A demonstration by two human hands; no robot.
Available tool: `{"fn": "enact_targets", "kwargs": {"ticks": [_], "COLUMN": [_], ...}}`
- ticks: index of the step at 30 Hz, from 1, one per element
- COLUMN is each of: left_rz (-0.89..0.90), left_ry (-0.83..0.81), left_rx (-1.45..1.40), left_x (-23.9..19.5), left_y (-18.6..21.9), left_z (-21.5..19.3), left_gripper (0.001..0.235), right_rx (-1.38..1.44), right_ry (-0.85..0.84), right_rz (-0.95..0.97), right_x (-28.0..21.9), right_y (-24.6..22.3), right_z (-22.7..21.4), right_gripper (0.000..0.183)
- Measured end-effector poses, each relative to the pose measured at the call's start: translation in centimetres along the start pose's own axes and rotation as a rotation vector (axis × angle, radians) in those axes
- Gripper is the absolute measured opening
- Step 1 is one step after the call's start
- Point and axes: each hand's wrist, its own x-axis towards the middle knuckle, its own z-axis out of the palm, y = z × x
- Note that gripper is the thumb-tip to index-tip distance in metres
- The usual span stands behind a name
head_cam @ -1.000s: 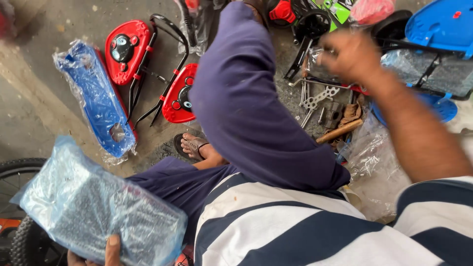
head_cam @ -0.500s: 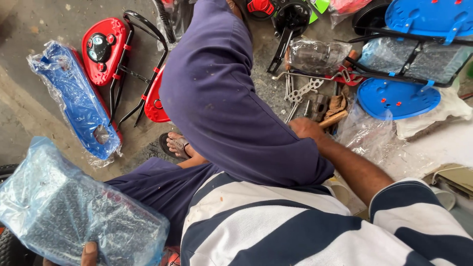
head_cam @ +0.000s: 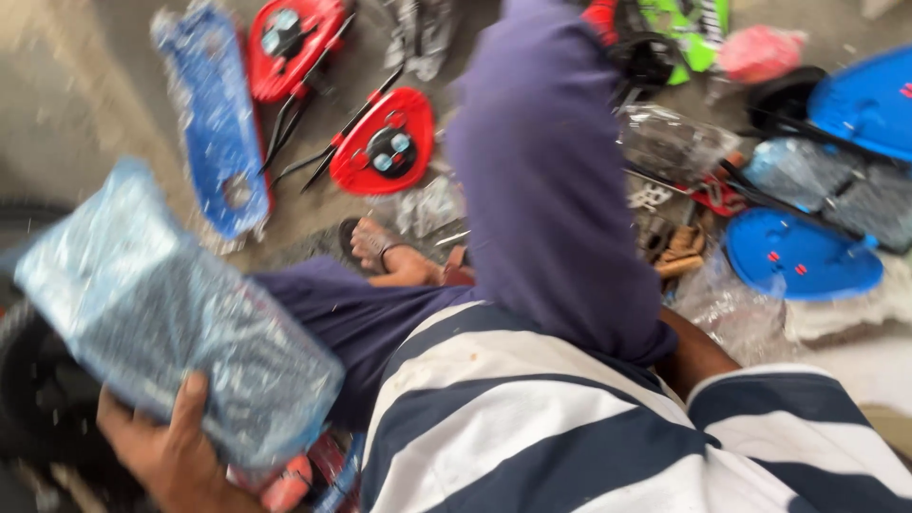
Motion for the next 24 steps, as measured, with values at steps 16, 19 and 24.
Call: {"fn": "enact_targets", "kwargs": {"ticks": [16, 19, 24], "left_rz": [0.003, 0.010, -0.004], "left_ry": [0.068, 0.080, 0.106], "left_rx": [-0.287, -0.256, -0.192], "left_x": [-2.2, -2.4, -2.3], "left_y": [1.6, 2.3, 3.4], "left_z": [0.6, 0.8, 1.2], "left_gripper": [0.089, 0.088, 0.087], "right_rx": [-0.218, -0.212, -0.155], "right_ry": [0.188, 0.189, 0.156], "right_rz": [0.066, 0.111, 0.109], "right_x": [14.4, 15.1, 17.2], "right_y": [-9.0, -8.3, -7.5], "right_z": [3.4, 2.8, 2.2], "right_gripper": [0.043, 0.043, 0.044]}}
